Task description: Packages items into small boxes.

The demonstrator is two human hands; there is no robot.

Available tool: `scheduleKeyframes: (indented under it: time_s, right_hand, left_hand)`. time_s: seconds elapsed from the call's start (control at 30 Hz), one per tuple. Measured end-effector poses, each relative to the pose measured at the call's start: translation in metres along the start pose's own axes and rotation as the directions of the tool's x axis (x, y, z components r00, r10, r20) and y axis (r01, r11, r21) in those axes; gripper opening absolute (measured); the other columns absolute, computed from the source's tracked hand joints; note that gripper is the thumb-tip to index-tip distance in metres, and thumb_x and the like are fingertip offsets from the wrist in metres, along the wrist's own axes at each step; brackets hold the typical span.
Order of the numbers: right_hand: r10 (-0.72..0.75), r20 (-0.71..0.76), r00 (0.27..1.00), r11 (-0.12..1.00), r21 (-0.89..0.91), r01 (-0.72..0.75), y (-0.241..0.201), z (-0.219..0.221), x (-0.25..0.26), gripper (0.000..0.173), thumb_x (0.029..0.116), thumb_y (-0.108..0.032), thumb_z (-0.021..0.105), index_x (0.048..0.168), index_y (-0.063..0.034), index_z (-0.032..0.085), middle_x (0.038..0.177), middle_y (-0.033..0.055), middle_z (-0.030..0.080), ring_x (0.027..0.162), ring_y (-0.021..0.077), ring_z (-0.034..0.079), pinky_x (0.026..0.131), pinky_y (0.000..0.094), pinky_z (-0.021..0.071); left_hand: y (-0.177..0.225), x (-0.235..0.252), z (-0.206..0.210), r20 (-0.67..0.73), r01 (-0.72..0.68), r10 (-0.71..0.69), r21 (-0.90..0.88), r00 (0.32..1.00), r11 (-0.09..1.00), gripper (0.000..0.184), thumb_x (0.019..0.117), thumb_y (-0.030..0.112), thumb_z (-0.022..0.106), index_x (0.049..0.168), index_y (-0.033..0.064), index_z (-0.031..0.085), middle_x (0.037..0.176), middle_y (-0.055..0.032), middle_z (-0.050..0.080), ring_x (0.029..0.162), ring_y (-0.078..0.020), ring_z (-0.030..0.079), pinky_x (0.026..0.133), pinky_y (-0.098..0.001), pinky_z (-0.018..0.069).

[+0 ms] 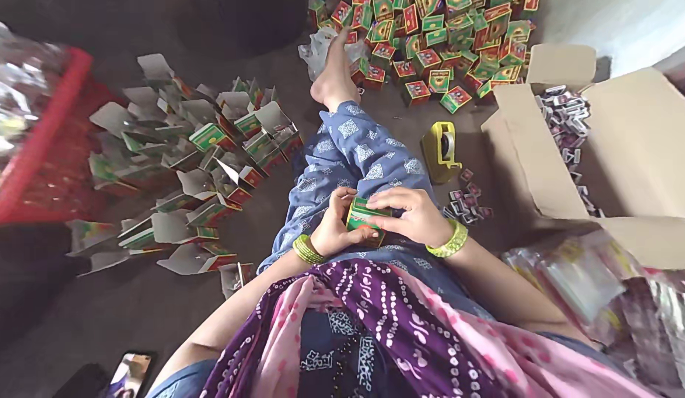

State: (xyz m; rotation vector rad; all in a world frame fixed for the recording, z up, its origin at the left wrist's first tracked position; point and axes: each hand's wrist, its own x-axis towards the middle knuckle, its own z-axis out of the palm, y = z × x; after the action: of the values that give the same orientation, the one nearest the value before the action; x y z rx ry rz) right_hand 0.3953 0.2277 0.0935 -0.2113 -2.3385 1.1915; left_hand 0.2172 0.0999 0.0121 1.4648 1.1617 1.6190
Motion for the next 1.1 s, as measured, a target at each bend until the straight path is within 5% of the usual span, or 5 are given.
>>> scheduleKeyframes:
  time_s: [0.27, 0.5, 0.6, 0.73, 1.1]
  right_hand:
    - [-0.065, 0.022, 0.998, 0.997, -0.036, 0.066, -0.003, -0.008, 0.004, 0.014, 0.0936, -0.012, 0.074, 0.104, -0.0038, 0.08, 0.102, 0.0062, 0.077, 0.098, 0.009, 0.073, 0.089, 0.0272, 0.0613]
    - [-0.013, 0.167, 0.986, 0.989, -0.141, 0.037, -0.003, -0.006, 0.001, 0.027, 0.1001, -0.017, 0.055, 0.112, -0.0109, 0.079, 0.115, 0.0078, 0.071, 0.111, 0.015, 0.064, 0.096, 0.033, 0.0542]
    - [-0.048, 0.091, 0.995, 0.977, -0.205, 0.066, -0.001, 0.001, -0.006, 0.03, 0.1022, -0.014, 0.053, 0.119, -0.0123, 0.078, 0.114, 0.0087, 0.07, 0.111, 0.0173, 0.063, 0.097, 0.034, 0.0533]
    - [-0.16, 0.035, 0.986, 0.925, -0.344, 0.162, 0.001, 0.015, -0.021, 0.033, 0.1042, -0.006, 0.048, 0.126, -0.0048, 0.072, 0.124, 0.0119, 0.073, 0.124, 0.0236, 0.066, 0.111, 0.0399, 0.0504]
    - [-0.028, 0.181, 0.983, 0.964, -0.254, 0.074, 0.008, -0.013, -0.029, 0.037, 0.1091, -0.017, 0.048, 0.141, -0.0056, 0.061, 0.139, 0.0088, 0.066, 0.132, 0.0189, 0.06, 0.114, 0.038, 0.0479]
  left_hand:
    - [0.002, 0.0, 0.0, 0.045, -0.03, 0.029, 0.041, 0.999, 0.999, 0.088, 0.077, 0.032, 0.091, 0.138, -0.0041, 0.039, 0.118, -0.0142, 0.067, 0.107, -0.0167, 0.069, 0.095, -0.0368, 0.0598]
    - [0.0, -0.002, 0.001, 0.021, 0.031, -0.032, 0.048, 0.999, 0.998, 0.088, 0.0779, 0.034, 0.09, 0.137, -0.0061, 0.04, 0.117, -0.0138, 0.067, 0.104, -0.0143, 0.07, 0.094, -0.0349, 0.06]
    - [0.001, -0.001, 0.001, -0.027, 0.063, -0.064, -0.011, 0.998, 0.998, 0.083, 0.0791, 0.029, 0.09, 0.137, -0.0037, 0.039, 0.117, -0.0121, 0.068, 0.103, -0.0156, 0.071, 0.093, -0.0364, 0.0609]
    - [0.001, -0.003, 0.0, -0.079, 0.111, -0.115, -0.051, 0.99, 0.992, 0.077, 0.0803, 0.025, 0.088, 0.135, -0.0015, 0.041, 0.115, -0.0104, 0.068, 0.102, -0.016, 0.071, 0.091, -0.0364, 0.0611]
    - [0.001, 0.0, 0.005, 0.013, 0.084, -0.083, -0.016, 0.996, 0.996, 0.053, 0.092, 0.023, 0.078, 0.13, -0.0023, 0.051, 0.12, -0.0116, 0.066, 0.102, -0.0174, 0.07, 0.088, -0.037, 0.0622]
